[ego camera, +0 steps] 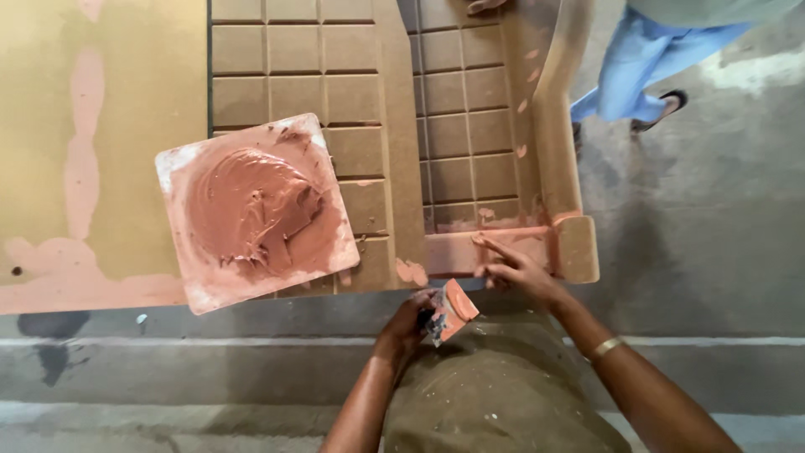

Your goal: The person uses a putty knife to scoop a pinkish filler paste from a square board and applies it to the joints and grooves of a wooden furniture frame. They smooth the filler into the crevices using the tool and their fingers to ensure the gaps are filled.

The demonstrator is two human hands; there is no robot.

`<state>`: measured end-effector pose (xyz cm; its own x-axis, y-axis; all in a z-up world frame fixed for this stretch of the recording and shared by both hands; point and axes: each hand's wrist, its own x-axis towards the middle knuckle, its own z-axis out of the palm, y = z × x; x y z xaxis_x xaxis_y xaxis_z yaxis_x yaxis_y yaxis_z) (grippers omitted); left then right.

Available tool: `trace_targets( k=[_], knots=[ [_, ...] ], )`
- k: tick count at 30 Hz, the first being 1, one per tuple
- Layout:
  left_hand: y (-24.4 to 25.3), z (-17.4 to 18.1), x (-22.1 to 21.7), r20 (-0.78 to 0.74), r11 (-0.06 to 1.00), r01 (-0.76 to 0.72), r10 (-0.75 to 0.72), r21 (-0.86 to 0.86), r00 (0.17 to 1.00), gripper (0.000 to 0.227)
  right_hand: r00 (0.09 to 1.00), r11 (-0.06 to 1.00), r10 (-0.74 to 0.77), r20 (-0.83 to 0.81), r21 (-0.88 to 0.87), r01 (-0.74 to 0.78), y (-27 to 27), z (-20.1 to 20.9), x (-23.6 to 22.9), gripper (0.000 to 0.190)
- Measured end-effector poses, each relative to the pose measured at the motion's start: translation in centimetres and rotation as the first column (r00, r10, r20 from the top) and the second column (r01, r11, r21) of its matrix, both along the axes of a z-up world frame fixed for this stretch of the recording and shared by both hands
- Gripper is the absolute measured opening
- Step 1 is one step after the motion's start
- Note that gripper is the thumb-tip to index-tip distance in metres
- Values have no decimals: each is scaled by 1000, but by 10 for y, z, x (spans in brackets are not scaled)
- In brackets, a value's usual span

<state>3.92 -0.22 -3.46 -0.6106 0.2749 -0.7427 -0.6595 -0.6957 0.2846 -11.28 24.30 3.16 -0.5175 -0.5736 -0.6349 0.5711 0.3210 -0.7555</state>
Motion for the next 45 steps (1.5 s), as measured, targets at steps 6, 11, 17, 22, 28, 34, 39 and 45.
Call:
trace_targets(
  k=[6,11,17,22,28,34,39,45],
  knots=[
    [-19,9,31,-53,999,13,-15,-36,999,41,816,968,5,-577,209,142,-51,-63,8,74],
    [-31,4,38,-110,999,28,-30,-19,993,37,642,495,732,-228,825,-271,-69,-82,21,98],
    [-39,15,29,-110,999,48,-46,13,993,38,582,587,701,-412,796,-144,-58,-89,22,70],
    [-39,25,29,-134,997,60,-54,43,990,36,785,822,443,-432,546,-163,-41,-55,-19,83],
    [-40,15,59,10,998,-9,10,-56,1000,36,777,772,521,-354,584,-251,-64,-82,-13,76],
    [-46,28,81,-2,992,-116,116,-54,993,44,747,866,467,-474,417,-277,-139,-140,18,69],
    [-46,52,76,41,988,-151,152,-24,988,55,939,990,83,-334,-82,-116,-167,-137,30,68],
    [-22,45,51,120,987,-161,162,-16,980,52,401,753,606,-687,332,-568,-72,-45,31,63]
  ],
)
